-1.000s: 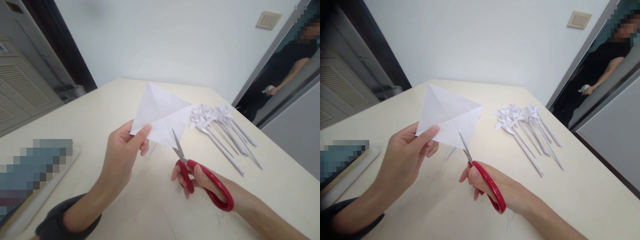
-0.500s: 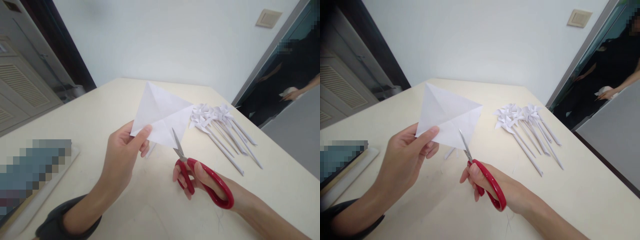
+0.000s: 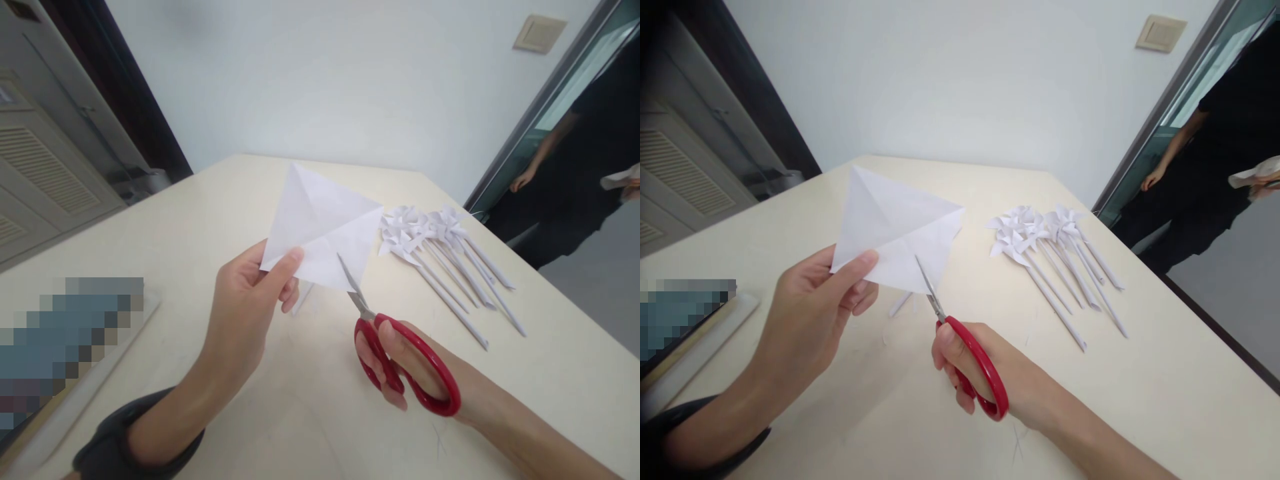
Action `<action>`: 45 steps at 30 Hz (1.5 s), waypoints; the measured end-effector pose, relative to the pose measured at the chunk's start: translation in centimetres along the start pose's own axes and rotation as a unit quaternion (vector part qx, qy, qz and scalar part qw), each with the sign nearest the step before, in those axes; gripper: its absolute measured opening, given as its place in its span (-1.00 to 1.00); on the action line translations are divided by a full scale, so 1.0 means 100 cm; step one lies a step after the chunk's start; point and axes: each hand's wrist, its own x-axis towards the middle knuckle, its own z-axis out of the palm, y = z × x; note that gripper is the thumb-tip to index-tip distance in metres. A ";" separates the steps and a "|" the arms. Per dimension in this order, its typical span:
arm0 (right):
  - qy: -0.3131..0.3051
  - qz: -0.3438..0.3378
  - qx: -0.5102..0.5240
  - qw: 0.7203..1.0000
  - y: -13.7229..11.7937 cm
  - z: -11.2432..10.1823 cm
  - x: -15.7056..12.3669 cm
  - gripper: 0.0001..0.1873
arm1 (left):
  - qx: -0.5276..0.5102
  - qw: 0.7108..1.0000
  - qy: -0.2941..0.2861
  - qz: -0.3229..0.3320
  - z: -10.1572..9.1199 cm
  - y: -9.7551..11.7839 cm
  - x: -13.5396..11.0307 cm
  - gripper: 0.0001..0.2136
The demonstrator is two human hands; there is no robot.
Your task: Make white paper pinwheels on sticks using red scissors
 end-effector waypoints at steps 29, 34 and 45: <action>0.058 -0.010 0.013 0.998 0.000 0.005 0.007 -0.48 | 0.060 0.991 -0.082 -0.084 0.004 -0.002 -0.005 -0.66; 0.067 0.014 0.024 0.997 -0.005 0.007 0.007 -0.45 | 0.058 0.990 -0.090 -0.087 0.003 -0.002 -0.005 -0.66; 0.074 -0.006 0.072 0.995 0.000 0.006 0.008 -0.48 | 0.057 0.985 -0.125 -0.106 0.005 -0.003 -0.004 -0.66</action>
